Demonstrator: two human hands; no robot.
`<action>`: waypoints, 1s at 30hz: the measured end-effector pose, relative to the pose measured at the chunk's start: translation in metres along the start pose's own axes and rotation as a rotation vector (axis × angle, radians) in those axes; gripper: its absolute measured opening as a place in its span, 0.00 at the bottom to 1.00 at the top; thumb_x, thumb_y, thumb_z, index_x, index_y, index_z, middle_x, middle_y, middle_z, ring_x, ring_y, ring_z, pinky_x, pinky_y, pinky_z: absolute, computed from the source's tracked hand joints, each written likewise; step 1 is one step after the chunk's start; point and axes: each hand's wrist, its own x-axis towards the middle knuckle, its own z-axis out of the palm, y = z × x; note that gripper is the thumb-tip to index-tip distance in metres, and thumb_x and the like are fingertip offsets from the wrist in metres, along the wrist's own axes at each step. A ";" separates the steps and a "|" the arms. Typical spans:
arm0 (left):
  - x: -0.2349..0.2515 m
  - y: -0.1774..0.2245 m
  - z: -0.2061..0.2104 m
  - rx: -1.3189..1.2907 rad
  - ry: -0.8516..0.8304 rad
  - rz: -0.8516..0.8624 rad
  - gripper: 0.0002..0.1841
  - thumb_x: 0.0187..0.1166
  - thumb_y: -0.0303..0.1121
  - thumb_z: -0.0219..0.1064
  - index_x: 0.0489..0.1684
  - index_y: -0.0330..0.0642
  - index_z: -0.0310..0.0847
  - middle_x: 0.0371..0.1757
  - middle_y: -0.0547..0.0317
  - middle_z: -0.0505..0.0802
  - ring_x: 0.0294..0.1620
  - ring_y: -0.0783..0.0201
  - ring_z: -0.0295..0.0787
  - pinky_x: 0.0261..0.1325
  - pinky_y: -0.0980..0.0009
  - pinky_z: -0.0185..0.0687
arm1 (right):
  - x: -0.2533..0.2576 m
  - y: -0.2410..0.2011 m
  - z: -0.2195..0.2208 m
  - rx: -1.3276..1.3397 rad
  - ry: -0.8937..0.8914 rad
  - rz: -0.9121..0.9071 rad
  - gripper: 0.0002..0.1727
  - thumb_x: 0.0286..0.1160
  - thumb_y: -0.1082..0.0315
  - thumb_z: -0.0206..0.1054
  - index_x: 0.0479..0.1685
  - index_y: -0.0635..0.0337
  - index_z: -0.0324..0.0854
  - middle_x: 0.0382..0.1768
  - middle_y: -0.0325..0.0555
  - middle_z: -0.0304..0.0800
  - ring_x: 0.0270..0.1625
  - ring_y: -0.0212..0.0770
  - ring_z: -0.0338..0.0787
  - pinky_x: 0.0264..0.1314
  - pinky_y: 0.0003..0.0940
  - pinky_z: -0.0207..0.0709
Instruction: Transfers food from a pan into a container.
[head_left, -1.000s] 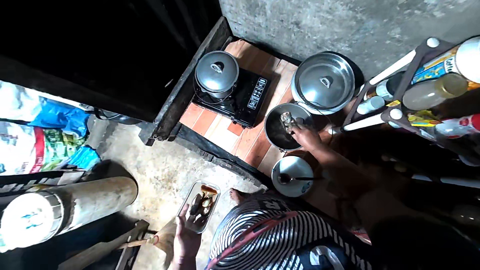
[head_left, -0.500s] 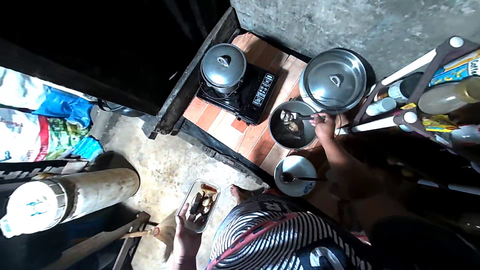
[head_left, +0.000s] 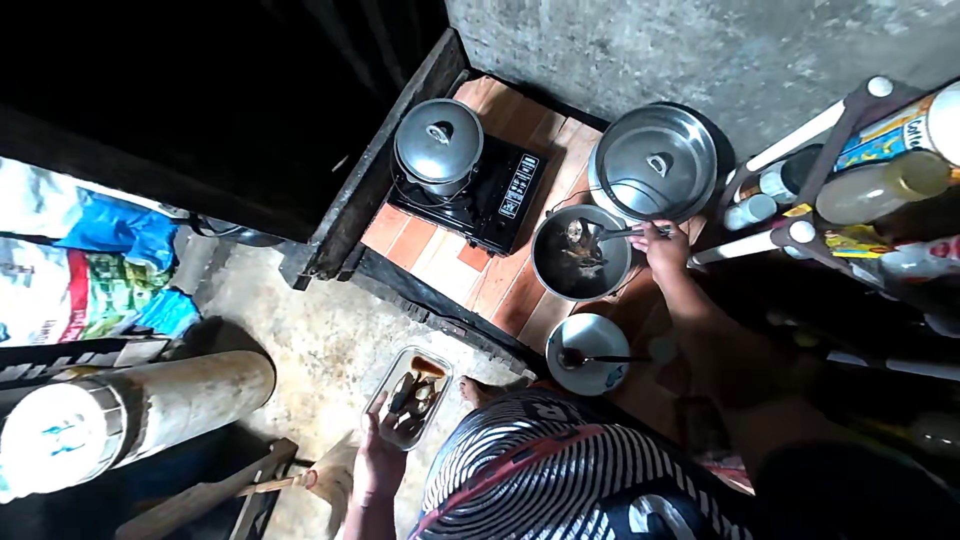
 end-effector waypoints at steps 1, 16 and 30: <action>0.005 0.001 0.006 0.015 -0.027 -0.003 0.29 0.94 0.51 0.28 0.88 0.47 0.50 0.60 0.47 0.92 0.51 0.53 0.95 0.54 0.56 0.92 | -0.003 -0.006 -0.003 0.006 -0.005 -0.002 0.16 0.91 0.66 0.58 0.65 0.70 0.76 0.52 0.53 0.93 0.43 0.37 0.96 0.53 0.33 0.90; 0.078 0.032 0.200 0.293 -0.513 -0.071 0.26 0.97 0.45 0.33 0.88 0.45 0.54 0.56 0.44 0.92 0.44 0.57 0.93 0.49 0.61 0.89 | -0.128 -0.149 -0.053 0.167 -0.266 -0.380 0.08 0.88 0.74 0.54 0.49 0.59 0.79 0.43 0.38 0.97 0.38 0.34 0.97 0.49 0.32 0.93; 0.064 0.046 0.205 0.306 -0.768 0.084 0.38 0.90 0.58 0.22 0.86 0.43 0.58 0.58 0.51 0.91 0.46 0.63 0.92 0.49 0.65 0.89 | -0.207 -0.182 -0.046 -0.186 -0.560 -1.252 0.08 0.84 0.71 0.62 0.44 0.68 0.84 0.52 0.50 0.95 0.60 0.36 0.94 0.68 0.32 0.88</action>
